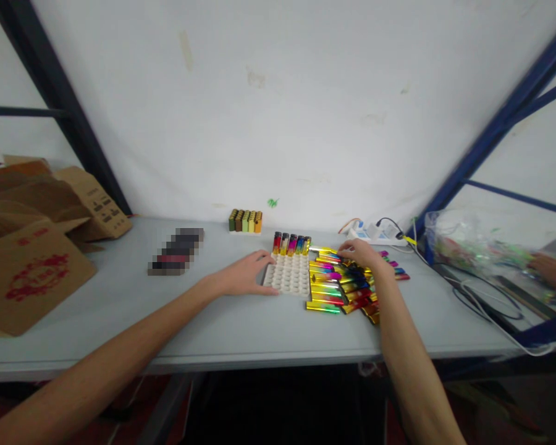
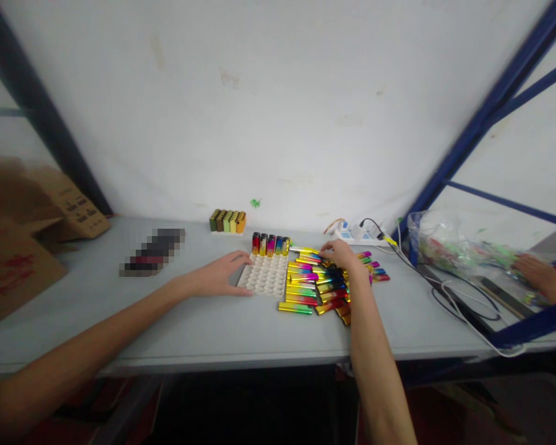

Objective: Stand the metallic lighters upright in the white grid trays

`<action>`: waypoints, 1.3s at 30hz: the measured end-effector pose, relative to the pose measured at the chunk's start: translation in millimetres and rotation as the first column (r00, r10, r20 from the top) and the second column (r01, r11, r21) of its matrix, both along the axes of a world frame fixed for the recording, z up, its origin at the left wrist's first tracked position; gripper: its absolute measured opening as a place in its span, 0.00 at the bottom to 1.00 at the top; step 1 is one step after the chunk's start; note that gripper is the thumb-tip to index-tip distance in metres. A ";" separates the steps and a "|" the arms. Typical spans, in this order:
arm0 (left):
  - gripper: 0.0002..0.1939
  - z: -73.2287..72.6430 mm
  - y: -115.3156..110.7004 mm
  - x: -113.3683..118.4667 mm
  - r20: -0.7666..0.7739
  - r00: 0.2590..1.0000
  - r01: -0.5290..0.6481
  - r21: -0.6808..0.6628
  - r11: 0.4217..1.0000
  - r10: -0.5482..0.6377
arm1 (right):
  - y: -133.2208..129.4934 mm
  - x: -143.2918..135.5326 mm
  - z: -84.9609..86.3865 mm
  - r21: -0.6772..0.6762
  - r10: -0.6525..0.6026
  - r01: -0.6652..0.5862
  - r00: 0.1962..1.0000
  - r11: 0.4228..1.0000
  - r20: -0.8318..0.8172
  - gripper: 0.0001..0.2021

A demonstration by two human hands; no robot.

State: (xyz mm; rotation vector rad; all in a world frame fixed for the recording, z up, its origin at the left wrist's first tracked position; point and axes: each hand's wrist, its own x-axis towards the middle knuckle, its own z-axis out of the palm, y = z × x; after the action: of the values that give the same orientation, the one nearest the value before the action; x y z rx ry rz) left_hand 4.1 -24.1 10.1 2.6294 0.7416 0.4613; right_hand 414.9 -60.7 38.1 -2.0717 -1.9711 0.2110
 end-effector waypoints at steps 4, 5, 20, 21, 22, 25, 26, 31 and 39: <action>0.42 1.6 -0.7 0.0 -0.003 1.000 0.000 0.004 1.000 0.000 | 1.7 -1.8 -2.1 -0.042 -0.068 0.067 0.998 0.997 -0.018 0.07; 0.42 2.3 -1.0 0.1 -0.006 1.000 -0.001 0.004 1.000 0.001 | 1.6 -1.8 -2.4 -0.050 -0.077 0.076 0.997 0.996 -0.015 0.07; 0.41 3.8 -2.7 0.3 -0.024 1.000 0.009 0.001 1.000 -0.009 | -8.5 -13.9 27.4 0.487 0.006 0.109 0.973 0.867 -0.230 0.21; 0.41 4.2 -2.7 0.5 -0.023 1.000 0.011 0.005 1.000 -0.011 | -8.6 -17.1 29.4 0.500 0.039 0.111 0.959 0.859 -0.279 0.23; 0.41 4.4 -2.6 0.8 -0.025 1.000 0.011 0.007 1.000 -0.011 | -8.5 -20.2 30.7 0.506 0.071 0.113 0.941 0.855 -0.332 0.24; 0.41 4.5 -2.2 1.4 -0.035 0.999 0.006 0.007 1.000 -0.006 | -7.2 -29.6 31.2 0.498 0.157 0.130 0.856 0.857 -0.493 0.25; 0.41 4.3 -2.1 1.4 -0.035 0.999 0.006 0.008 1.000 -0.006 | -6.7 -33.0 30.5 0.488 0.182 0.131 0.820 0.863 -0.543 0.25; 0.41 3.1 -1.5 0.8 -0.034 0.999 0.001 0.001 1.000 -0.001 | -7.1 -53.0 25.4 0.383 0.278 0.032 0.634 0.923 -0.722 0.26; 0.42 3.3 -1.6 0.6 -0.041 0.999 -0.002 0.004 1.000 0.002 | -11.9 -89.6 21.0 0.272 0.334 -0.195 0.598 0.942 -0.728 0.23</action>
State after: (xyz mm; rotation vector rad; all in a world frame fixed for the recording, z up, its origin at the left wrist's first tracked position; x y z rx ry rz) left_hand 4.7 -25.6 13.4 2.6492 0.7566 0.4113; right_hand 325.2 -72.5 59.1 -1.2171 -1.6276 0.8177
